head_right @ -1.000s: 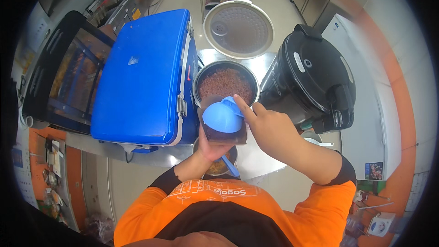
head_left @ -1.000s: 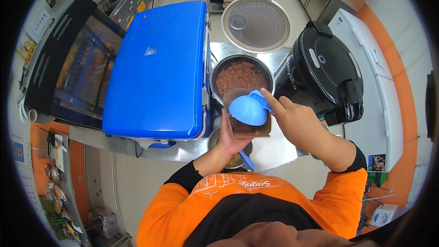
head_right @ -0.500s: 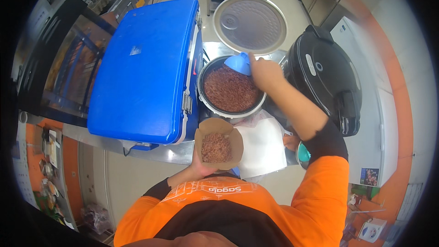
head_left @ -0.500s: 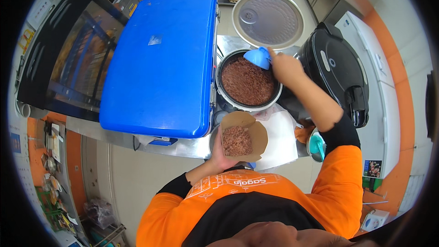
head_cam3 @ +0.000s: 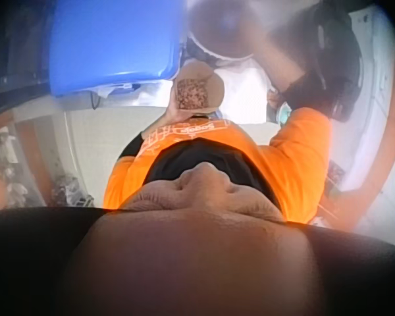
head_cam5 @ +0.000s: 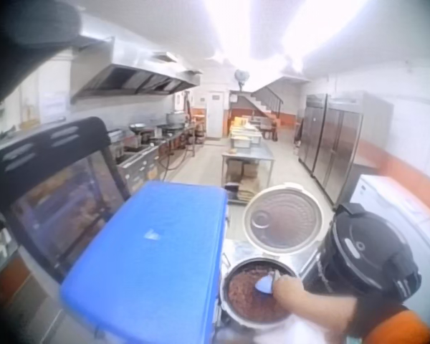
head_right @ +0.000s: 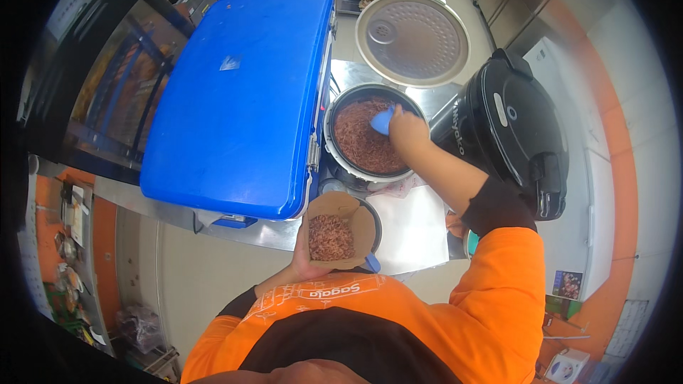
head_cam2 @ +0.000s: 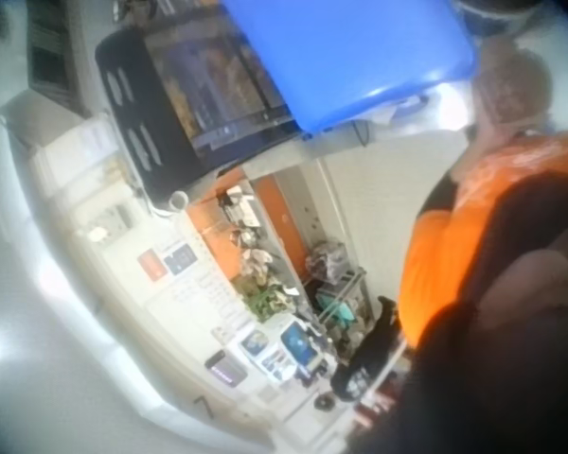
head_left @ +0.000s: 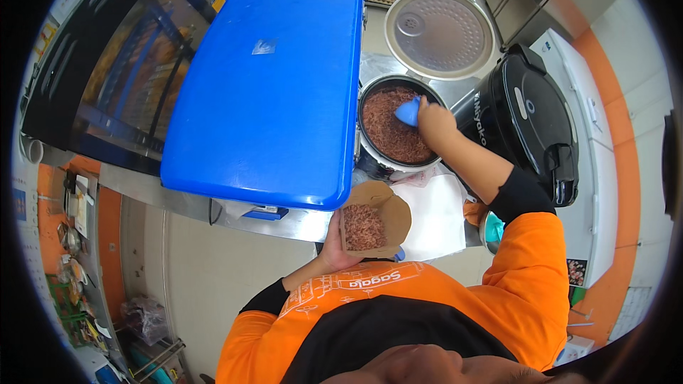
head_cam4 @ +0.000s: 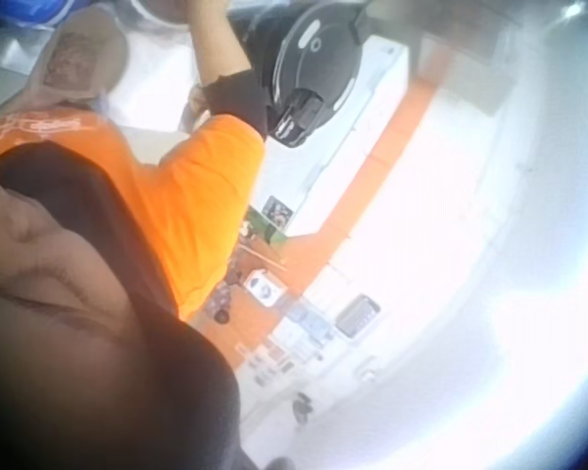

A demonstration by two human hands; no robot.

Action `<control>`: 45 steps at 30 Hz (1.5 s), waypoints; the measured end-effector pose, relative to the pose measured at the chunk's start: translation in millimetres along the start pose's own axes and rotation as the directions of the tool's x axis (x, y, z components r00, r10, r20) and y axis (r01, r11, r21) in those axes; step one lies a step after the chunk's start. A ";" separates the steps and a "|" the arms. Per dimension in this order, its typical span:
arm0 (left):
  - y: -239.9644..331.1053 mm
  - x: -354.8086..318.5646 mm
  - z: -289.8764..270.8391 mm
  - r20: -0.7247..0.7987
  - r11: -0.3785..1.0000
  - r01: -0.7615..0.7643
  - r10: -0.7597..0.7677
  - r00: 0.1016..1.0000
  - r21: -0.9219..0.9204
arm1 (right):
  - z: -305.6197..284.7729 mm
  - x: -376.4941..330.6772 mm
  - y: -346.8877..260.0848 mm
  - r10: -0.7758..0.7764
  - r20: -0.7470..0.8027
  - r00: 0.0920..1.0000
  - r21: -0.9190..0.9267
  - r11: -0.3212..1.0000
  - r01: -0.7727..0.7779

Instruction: The person scoops cooked rice into a paper food container, then adds fried chicken pieces and scrambled eggs from metal trays. They handle printed order receipts, placing them on a warming cabinet, and retrieve napkins from a dispenser to complete the order.

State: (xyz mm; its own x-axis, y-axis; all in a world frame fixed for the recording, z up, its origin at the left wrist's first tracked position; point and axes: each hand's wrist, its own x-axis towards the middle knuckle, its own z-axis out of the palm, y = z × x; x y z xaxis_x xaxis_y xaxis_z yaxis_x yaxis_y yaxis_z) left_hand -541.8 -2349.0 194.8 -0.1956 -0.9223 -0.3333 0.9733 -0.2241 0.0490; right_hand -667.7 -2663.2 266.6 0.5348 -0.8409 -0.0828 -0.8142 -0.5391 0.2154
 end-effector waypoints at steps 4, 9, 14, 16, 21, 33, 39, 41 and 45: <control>1.8 -1.9 -3.2 -0.020 0.999 0.032 -0.031 0.999 0.018 | -28.1 -9.1 -0.9 -0.184 0.384 0.905 -0.017 0.978 0.206; 4.3 -1.4 1.7 -0.024 0.994 0.107 -0.107 0.994 0.008 | -38.2 -15.5 -16.3 -0.178 0.430 0.885 0.015 0.982 0.190; 4.7 1.9 -6.0 -0.009 0.994 0.110 -0.110 0.994 0.011 | -38.5 2.5 -0.9 -0.260 0.601 0.756 0.288 0.952 0.099; 6.5 4.1 -4.3 0.012 0.994 0.110 -0.110 0.994 -0.018 | -50.6 1.7 2.4 -0.297 0.597 0.745 0.462 0.887 -0.017; 9.4 8.1 23.2 -0.010 0.994 0.112 -0.112 0.994 0.002 | -29.4 -1.2 37.8 -0.410 0.656 0.634 0.747 0.473 -0.468; 8.8 47.3 68.0 0.126 0.997 0.058 -0.064 0.990 0.055 | -124.3 -87.1 101.8 -0.264 0.450 0.853 0.893 0.130 -0.431; 3.2 59.4 84.8 0.176 0.995 0.095 -0.097 0.980 0.021 | -184.1 -153.4 91.1 -0.193 0.064 0.979 0.927 0.376 0.013; -3.1 60.0 88.4 0.189 0.993 0.092 -0.103 0.976 0.067 | -176.8 -171.7 70.3 -0.215 -0.168 0.962 0.758 0.595 0.266; -11.1 49.4 112.0 0.187 0.990 0.092 -0.110 0.976 0.103 | -184.2 -206.1 27.3 -0.199 -0.142 0.970 0.461 0.853 0.242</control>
State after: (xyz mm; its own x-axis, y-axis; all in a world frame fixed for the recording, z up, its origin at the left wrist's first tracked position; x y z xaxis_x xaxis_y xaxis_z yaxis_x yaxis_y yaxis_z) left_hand -575.7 -2427.3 283.3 -0.3206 -0.9345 -0.1546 0.9337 -0.3393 0.1145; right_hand -758.6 -2495.9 468.8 0.7126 -0.7015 0.0148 -0.6694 -0.6860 -0.2853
